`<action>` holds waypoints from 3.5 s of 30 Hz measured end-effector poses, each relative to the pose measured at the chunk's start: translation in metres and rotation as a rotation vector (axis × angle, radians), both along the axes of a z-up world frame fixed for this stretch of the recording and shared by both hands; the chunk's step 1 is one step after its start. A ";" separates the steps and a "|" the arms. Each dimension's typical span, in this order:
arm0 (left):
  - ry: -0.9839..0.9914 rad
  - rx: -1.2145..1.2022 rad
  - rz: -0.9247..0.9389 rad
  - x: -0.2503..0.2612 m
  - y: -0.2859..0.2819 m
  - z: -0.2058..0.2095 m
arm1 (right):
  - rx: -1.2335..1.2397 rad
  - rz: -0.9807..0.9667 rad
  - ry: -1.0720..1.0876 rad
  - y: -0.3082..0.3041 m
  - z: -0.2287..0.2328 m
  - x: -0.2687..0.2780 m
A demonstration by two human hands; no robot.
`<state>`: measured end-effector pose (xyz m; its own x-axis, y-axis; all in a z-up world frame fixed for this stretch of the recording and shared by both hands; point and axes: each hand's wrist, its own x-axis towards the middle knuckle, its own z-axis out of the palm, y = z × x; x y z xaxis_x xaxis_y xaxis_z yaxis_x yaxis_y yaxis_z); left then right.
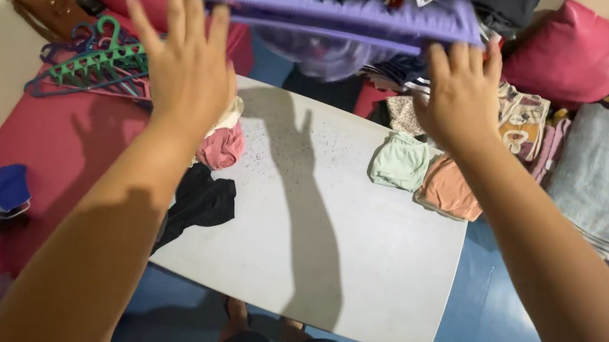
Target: Folding laundry, specifically various pairs of underwear, on a white table.
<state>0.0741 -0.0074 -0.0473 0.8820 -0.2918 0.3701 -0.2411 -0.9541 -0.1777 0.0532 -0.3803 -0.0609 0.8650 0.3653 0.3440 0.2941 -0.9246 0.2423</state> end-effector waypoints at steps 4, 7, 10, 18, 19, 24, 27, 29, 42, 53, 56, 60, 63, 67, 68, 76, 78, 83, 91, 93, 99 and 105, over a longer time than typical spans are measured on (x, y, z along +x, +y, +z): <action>0.489 0.022 0.032 0.011 -0.010 -0.058 | 0.055 -0.155 1.036 -0.013 -0.066 -0.002; 0.774 0.144 0.075 0.000 -0.027 -0.049 | -0.052 -0.196 1.057 -0.007 -0.064 -0.012; 1.000 0.112 0.149 0.000 -0.037 -0.045 | 0.093 -0.275 0.852 -0.001 -0.043 -0.013; 0.560 -0.076 0.105 -0.022 -0.065 -0.060 | 0.223 -0.213 0.412 0.005 -0.083 -0.043; 0.569 -0.074 0.102 -0.028 -0.061 -0.065 | 0.222 -0.217 0.421 0.014 -0.071 -0.049; 0.360 -0.534 0.084 -0.034 -0.057 -0.091 | 0.439 -0.406 0.504 0.036 -0.028 -0.066; -0.088 -0.712 -0.126 -0.046 -0.063 -0.098 | 0.553 -0.261 -0.037 0.043 -0.049 -0.085; 0.101 -0.563 -0.095 -0.041 -0.058 -0.108 | 0.478 -0.319 0.151 0.041 -0.071 -0.080; 0.152 -0.466 -0.155 -0.047 -0.030 -0.130 | 0.358 -0.354 0.240 0.057 -0.097 -0.088; 0.352 -0.047 -0.274 -0.021 0.021 -0.135 | 0.050 -0.253 0.351 0.045 -0.091 -0.102; 0.180 -0.077 -0.393 0.001 0.041 -0.129 | -0.022 -0.228 0.089 0.046 -0.067 -0.101; 0.004 -0.210 -0.596 0.032 0.051 -0.125 | -0.017 -0.203 -0.127 0.028 -0.059 -0.091; -0.048 -0.291 -0.623 0.042 0.046 -0.108 | 0.365 -0.212 -0.042 0.012 -0.073 -0.087; -0.319 -0.355 -0.535 0.039 0.042 -0.068 | 0.826 -0.297 0.059 0.008 -0.091 -0.090; -0.241 -0.494 -0.524 0.045 0.047 -0.087 | 1.010 -0.344 0.092 0.006 -0.098 -0.092; 0.590 -1.441 -0.278 0.012 0.046 -0.178 | 1.646 -0.254 0.323 0.018 -0.101 -0.119; 0.589 -1.640 -0.280 -0.009 0.038 -0.164 | 1.418 -0.497 0.448 0.004 -0.120 -0.136; 0.831 -1.522 -0.232 -0.058 0.059 -0.195 | 1.612 -0.426 0.603 -0.011 -0.165 -0.192; 1.271 -1.516 -0.150 -0.050 0.071 -0.255 | 1.802 -0.495 0.748 -0.021 -0.210 -0.165; 1.109 -1.415 -0.097 -0.026 0.057 -0.280 | 1.654 -0.566 0.693 -0.025 -0.230 -0.133; 0.288 -0.826 -0.250 -0.017 0.013 -0.315 | 1.126 -0.591 0.338 -0.017 -0.340 -0.104; 0.998 -0.829 0.063 -0.131 -0.021 -0.355 | 1.031 -0.395 0.676 0.109 -0.325 -0.166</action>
<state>-0.0569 -0.0285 -0.4023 0.8834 -0.2422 -0.4013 0.1227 -0.7067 0.6968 -0.1125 -0.2716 -0.3860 0.9646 -0.1240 -0.2327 -0.2565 -0.6466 -0.7185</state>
